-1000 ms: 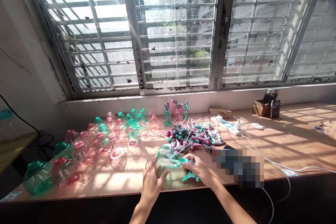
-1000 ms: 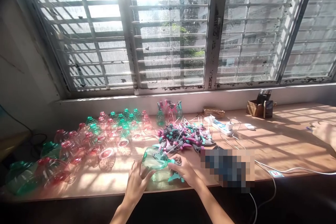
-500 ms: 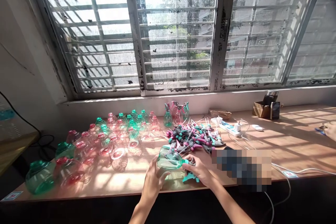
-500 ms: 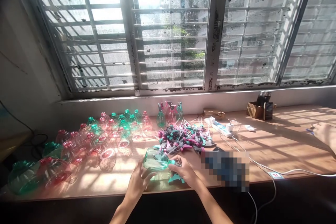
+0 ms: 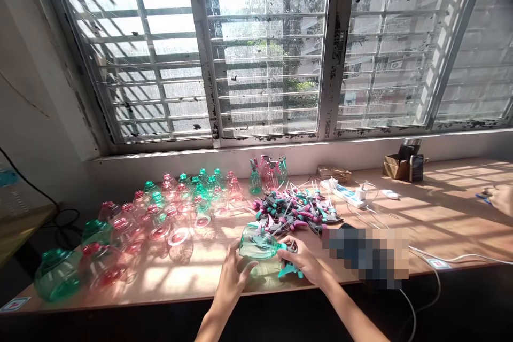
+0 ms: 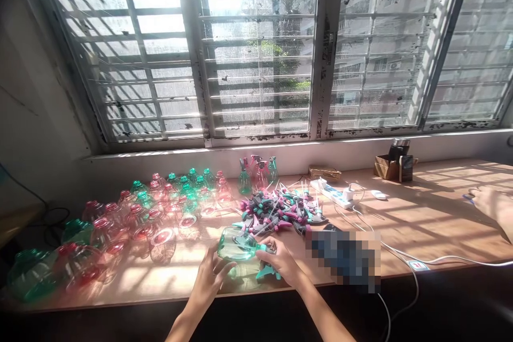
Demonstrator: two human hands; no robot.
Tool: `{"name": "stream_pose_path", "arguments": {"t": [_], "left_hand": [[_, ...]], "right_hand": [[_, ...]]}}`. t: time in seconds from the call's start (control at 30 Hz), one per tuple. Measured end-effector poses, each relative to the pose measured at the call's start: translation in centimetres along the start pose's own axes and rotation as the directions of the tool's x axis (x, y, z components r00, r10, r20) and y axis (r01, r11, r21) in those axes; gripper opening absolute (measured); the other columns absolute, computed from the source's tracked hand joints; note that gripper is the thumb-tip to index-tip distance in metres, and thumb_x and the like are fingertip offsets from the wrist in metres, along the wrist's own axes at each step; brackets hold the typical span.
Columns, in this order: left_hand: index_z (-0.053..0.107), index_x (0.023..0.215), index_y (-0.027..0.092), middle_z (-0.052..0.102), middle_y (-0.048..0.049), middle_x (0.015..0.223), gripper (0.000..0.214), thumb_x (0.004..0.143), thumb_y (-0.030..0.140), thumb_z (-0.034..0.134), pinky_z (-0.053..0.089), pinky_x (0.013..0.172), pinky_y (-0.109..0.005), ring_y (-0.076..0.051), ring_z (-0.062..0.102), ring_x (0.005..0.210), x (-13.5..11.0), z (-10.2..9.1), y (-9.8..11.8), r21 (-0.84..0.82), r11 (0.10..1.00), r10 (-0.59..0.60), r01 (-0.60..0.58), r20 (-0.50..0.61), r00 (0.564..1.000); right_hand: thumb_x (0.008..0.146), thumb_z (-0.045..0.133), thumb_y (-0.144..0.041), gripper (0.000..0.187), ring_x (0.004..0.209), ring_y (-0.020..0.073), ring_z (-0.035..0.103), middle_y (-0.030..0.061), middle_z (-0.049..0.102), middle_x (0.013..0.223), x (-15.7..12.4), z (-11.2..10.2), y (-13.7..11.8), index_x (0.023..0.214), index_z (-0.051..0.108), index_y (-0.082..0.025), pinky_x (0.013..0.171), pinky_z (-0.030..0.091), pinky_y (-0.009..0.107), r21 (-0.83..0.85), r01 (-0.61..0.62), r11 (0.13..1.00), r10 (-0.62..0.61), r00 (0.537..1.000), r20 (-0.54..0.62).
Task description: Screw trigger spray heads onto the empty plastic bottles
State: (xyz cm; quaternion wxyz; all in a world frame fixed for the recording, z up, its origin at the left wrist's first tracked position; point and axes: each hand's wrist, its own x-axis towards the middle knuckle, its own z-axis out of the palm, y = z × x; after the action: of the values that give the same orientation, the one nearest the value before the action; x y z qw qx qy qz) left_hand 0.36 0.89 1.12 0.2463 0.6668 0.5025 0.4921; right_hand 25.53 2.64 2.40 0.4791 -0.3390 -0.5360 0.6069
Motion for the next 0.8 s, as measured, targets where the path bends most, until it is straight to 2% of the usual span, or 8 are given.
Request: {"name": "stream_pose_path", "arguments": {"t": [0.13,0.23,0.37,0.53,0.7,0.8], "left_hand": [[0.055,0.135,0.024,0.075,-0.0123,0.127,0.045,0.096,0.044,0.064,0.059,0.102,-0.048,-0.034,0.072,0.121,0.1,-0.3,0.3,-0.067,0.997,-0.024,0.029,0.073,0.997],[0.054,0.135,0.024,0.071,-0.0132,0.137,0.042,0.098,0.043,0.06,0.057,0.105,-0.044,-0.032,0.07,0.126,0.1,-0.4,0.4,-0.103,0.994,-0.033,0.044,0.104,0.994],[0.053,0.138,0.025,0.063,-0.0136,0.146,0.046,0.095,0.042,0.06,0.058,0.102,-0.045,-0.034,0.068,0.129,0.2,-0.3,0.3,-0.094,0.993,-0.062,0.07,0.089,0.994],[0.057,0.133,0.024,0.073,-0.0133,0.134,0.053,0.087,0.044,0.075,0.052,0.109,-0.052,-0.038,0.067,0.128,0.2,-0.5,1.2,-0.073,0.994,-0.076,0.082,0.074,0.994],[0.055,0.132,0.025,0.074,-0.0129,0.132,0.046,0.093,0.045,0.068,0.058,0.103,-0.046,-0.035,0.071,0.124,0.1,-0.5,1.7,-0.116,0.99,-0.065,0.076,0.097,0.993],[0.052,0.135,0.027,0.067,-0.0137,0.141,0.048,0.091,0.04,0.066,0.057,0.103,-0.049,-0.036,0.068,0.127,0.0,-0.3,1.3,-0.09,0.994,-0.064,0.069,0.065,0.996]], "right_hand": [[0.073,0.09,-0.055,0.045,0.061,0.0181,0.067,-0.0038,0.071,0.075,0.1,0.1,0.1,0.092,0.061,-0.025,0.061,0.059,0.033,0.009,0.0,1.0,0.0,1.0,0.007],[0.075,0.088,-0.056,0.044,0.061,0.0179,0.066,-0.0036,0.07,0.075,0.2,0.1,0.2,0.091,0.061,-0.025,0.061,0.059,0.033,0.017,0.007,1.0,-0.007,1.0,0.002],[0.077,0.086,-0.058,0.043,0.064,0.0193,0.067,-0.0032,0.069,0.074,0.1,0.0,0.1,0.09,0.061,-0.025,0.065,0.059,0.035,0.017,0.015,1.0,-0.015,1.0,0.0],[0.071,0.089,-0.061,0.05,0.061,0.0192,0.067,-0.0047,0.068,0.072,0.1,0.1,0.2,0.092,0.061,-0.025,0.063,0.056,0.033,0.003,0.012,1.0,-0.012,1.0,0.002],[0.072,0.09,-0.058,0.048,0.06,0.0179,0.068,-0.0048,0.07,0.073,0.3,0.1,0.3,0.09,0.06,-0.025,0.062,0.056,0.032,-0.001,0.013,1.0,-0.013,1.0,-0.014],[0.076,0.086,-0.058,0.045,0.062,0.0178,0.069,-0.0034,0.072,0.075,0.2,0.1,0.2,0.089,0.06,-0.024,0.064,0.057,0.032,0.007,0.018,1.0,-0.018,1.0,-0.02]]}}
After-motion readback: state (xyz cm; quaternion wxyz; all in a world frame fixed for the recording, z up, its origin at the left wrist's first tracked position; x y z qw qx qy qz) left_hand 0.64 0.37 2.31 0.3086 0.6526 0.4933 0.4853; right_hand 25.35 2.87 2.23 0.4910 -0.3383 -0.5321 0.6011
